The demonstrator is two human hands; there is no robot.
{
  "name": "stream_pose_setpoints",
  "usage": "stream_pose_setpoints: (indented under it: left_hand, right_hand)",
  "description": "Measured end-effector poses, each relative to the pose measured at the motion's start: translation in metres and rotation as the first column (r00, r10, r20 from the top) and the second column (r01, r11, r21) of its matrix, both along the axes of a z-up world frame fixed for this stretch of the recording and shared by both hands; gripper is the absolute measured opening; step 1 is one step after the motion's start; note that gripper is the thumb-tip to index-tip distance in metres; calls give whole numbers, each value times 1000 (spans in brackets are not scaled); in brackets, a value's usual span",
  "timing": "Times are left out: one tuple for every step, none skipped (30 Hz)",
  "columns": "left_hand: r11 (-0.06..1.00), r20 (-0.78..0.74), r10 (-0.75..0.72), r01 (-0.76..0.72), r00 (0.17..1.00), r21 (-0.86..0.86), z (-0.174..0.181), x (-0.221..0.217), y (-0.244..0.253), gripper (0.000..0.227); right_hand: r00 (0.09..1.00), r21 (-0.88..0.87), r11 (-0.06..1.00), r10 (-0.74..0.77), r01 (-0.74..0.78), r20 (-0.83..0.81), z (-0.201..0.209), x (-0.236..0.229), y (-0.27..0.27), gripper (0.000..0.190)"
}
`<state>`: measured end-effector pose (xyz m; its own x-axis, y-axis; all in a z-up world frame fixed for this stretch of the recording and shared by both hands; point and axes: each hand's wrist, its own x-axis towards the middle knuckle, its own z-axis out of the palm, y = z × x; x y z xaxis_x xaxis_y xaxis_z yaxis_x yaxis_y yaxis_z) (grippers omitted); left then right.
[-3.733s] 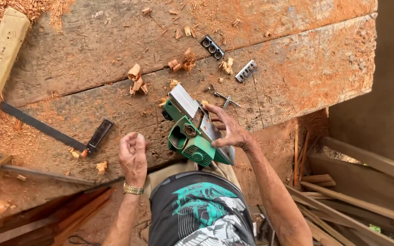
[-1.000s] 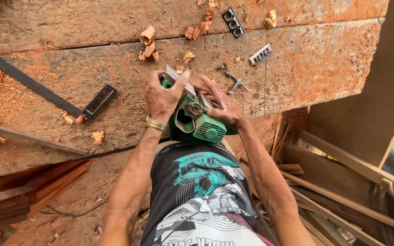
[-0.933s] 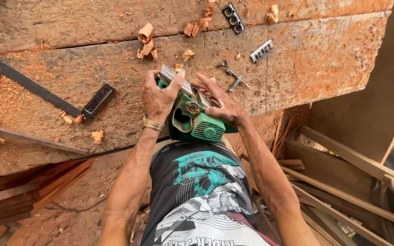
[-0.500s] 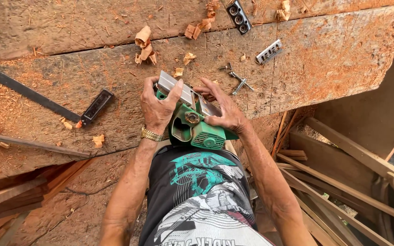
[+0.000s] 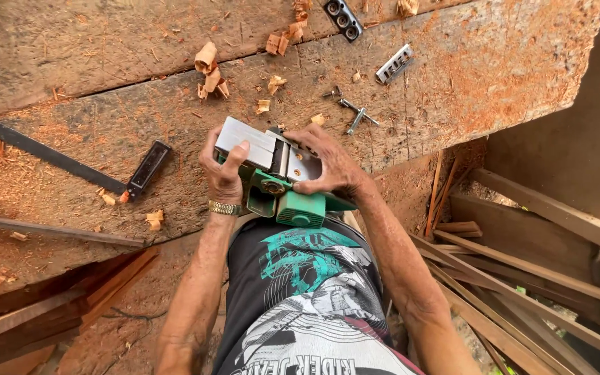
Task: The person disassembles a green electric planer on a wooden workbench, removes the blade and housing, and uses a screwdriver to adjust internal components. The person then reassembles the planer and tightens the screws.
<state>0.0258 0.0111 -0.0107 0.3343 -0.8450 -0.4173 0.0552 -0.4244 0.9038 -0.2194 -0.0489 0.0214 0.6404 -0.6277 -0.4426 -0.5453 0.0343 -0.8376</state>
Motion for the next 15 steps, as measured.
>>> stream_pose_setpoints:
  left_hand:
    - [1000, 1, 1, -1, 1000, -14, 4, -3, -1, 56]
    - [999, -19, 31, -32, 999, -26, 7, -6, -2, 57]
    - [998, -39, 63, -64, 997, -28, 11, -9, 1, 58]
    - [997, -39, 66, -67, 997, -33, 13, -10, 1, 58]
    - [999, -32, 52, -53, 998, -15, 15, -10, -1, 60]
    - [999, -25, 38, -38, 999, 4, 17, -10, -3, 61]
    - [999, -26, 41, -41, 999, 0, 13, -10, 0, 61]
    - [999, -48, 45, -46, 998, -14, 10, -9, 2, 59]
    - [998, -71, 49, -52, 996, -42, 6, -10, -2, 57]
    - [997, -74, 51, -55, 996, -59, 9, -10, -3, 57]
    - [999, -26, 1, -3, 1000, -53, 12, -9, -2, 55]
    - [998, 23, -48, 49, 999, -44, 15, -9, -2, 54]
    - [997, 20, -59, 60, 998, -57, 17, -7, -2, 54]
    - [987, 305, -106, 136, 947, -81, 18, -5, -3, 58]
    - [974, 565, -135, 215, 814, -77, 19, -3, 0, 61]
  right_hand:
    - [1000, -14, 1000, 1, -1, 1, -1, -3, 0, 102]
    - [999, -64, 998, 1, 1, 37, -3, -5, 1, 101]
    - [997, -104, 995, 5, 3, 73, -4, -8, 4, 100]
    - [997, -109, 994, 8, 0, 73, -2, -7, 5, 100]
    - [997, -111, 994, 11, -2, 79, 0, -7, 5, 101]
    - [996, -114, 993, 13, -3, 84, 2, -6, 4, 102]
    - [996, -118, 993, 16, -6, 83, 4, -5, 6, 102]
    - [998, -76, 997, 19, -14, 65, 7, -4, 8, 103]
    - [999, -47, 999, 25, -23, 46, 9, -4, 3, 104]
    - [999, -64, 998, 29, -26, 44, 7, -5, 0, 104]
    - [998, -53, 998, 34, -31, 48, 5, -6, 0, 103]
    - [998, -42, 998, 39, -37, 51, 3, -7, 0, 102]
    - [998, -55, 998, 29, -26, 47, 1, -8, -1, 102]
    - [997, -77, 996, 37, -32, 67, -2, -9, -2, 100]
    - [995, -92, 995, 45, -37, 87, -5, -11, 0, 99]
